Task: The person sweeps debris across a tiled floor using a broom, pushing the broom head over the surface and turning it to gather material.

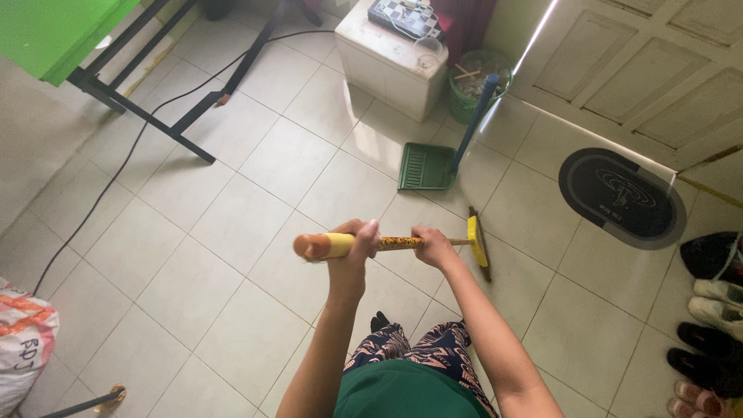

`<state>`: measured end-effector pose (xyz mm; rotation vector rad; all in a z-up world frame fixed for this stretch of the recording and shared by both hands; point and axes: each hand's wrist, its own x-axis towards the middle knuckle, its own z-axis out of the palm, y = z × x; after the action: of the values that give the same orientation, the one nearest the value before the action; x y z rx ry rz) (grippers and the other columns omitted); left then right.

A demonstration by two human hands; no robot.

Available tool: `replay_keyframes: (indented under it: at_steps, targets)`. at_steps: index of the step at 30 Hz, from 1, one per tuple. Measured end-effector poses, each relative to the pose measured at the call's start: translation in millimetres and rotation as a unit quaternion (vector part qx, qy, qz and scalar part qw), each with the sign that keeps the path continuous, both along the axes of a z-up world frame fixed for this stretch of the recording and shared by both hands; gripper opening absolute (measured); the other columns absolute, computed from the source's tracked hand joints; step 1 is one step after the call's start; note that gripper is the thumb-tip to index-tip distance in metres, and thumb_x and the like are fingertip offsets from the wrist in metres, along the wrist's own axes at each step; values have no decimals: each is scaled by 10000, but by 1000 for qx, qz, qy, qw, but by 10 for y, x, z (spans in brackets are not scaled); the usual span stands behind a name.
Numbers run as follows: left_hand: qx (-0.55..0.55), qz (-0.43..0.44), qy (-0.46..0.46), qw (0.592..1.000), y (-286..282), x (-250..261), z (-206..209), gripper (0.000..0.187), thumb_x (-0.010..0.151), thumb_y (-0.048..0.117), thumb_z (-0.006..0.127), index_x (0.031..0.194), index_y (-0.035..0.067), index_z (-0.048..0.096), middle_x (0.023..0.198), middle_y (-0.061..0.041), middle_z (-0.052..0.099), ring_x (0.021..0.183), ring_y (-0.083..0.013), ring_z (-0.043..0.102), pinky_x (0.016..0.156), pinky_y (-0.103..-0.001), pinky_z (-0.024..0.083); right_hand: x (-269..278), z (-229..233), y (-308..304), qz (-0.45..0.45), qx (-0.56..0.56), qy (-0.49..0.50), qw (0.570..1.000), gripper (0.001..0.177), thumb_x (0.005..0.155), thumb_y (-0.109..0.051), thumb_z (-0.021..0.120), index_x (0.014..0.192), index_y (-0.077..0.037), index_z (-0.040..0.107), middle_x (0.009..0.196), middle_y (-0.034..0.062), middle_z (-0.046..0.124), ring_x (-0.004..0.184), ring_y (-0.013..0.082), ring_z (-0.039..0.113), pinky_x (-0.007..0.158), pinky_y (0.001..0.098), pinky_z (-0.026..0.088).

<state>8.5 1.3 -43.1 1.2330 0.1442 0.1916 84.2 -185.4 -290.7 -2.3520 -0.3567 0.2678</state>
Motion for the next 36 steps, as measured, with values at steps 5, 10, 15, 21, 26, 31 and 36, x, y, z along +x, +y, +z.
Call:
replay_keyframes:
  at_steps: [5, 10, 15, 21, 26, 31, 36]
  targets:
    - [85, -61, -11, 994, -22, -67, -22, 442, 949, 126, 680, 557, 72, 485, 558, 40, 459, 534, -48, 380, 510, -254, 301, -134, -385, -5, -20, 26, -32, 999, 66, 788, -22, 614, 832, -71, 618, 863, 178, 694, 854, 406, 670, 732, 484, 527]
    - [144, -92, -60, 983, 100, -171, 35, 440, 938, 112, 682, 562, 45, 464, 548, 60, 393, 530, -32, 315, 484, -258, 247, -260, -319, 267, -26, 80, -35, 996, 67, 851, -71, 673, 854, -66, 607, 843, 186, 688, 834, 427, 653, 684, 487, 511]
    - [134, -120, -67, 981, 285, -277, 180, 495, 952, 86, 693, 568, 48, 382, 559, 57, 370, 554, -32, 285, 503, -252, 229, -321, 3, 603, -29, 109, -30, 993, 61, 821, -60, 653, 855, -61, 603, 797, 191, 678, 818, 424, 662, 669, 466, 520]
    - [102, -51, -70, 991, 360, -224, 349, 395, 916, 45, 646, 561, 53, 471, 550, 26, 468, 511, -42, 375, 484, -241, 309, -330, 484, 667, -37, 122, -16, 992, 221, 942, -207, 696, 824, -51, 593, 729, 203, 656, 731, 430, 645, 643, 473, 507]
    - [13, -49, -68, 996, 193, -114, 394, 371, 913, 50, 651, 593, 96, 469, 554, 8, 481, 494, -81, 419, 505, -255, 363, -299, 529, 373, -46, 78, -47, 995, 218, 937, -199, 698, 816, -47, 600, 743, 209, 669, 752, 438, 650, 647, 484, 511]
    - [-22, -79, -42, 996, -84, -27, 319, 383, 938, 107, 666, 620, 124, 453, 577, 16, 453, 554, -91, 454, 577, -263, 408, -397, 314, -65, -76, 50, -66, 994, 35, 817, -78, 665, 843, -76, 642, 804, 177, 700, 800, 418, 674, 698, 489, 537]
    - [21, -135, -20, 990, -404, 8, 195, 373, 933, 162, 667, 610, 102, 491, 594, 3, 512, 588, -101, 502, 575, -262, 404, -620, 113, -461, -111, 39, -35, 992, 58, 825, -117, 683, 840, -75, 647, 806, 178, 698, 814, 414, 673, 702, 477, 544]
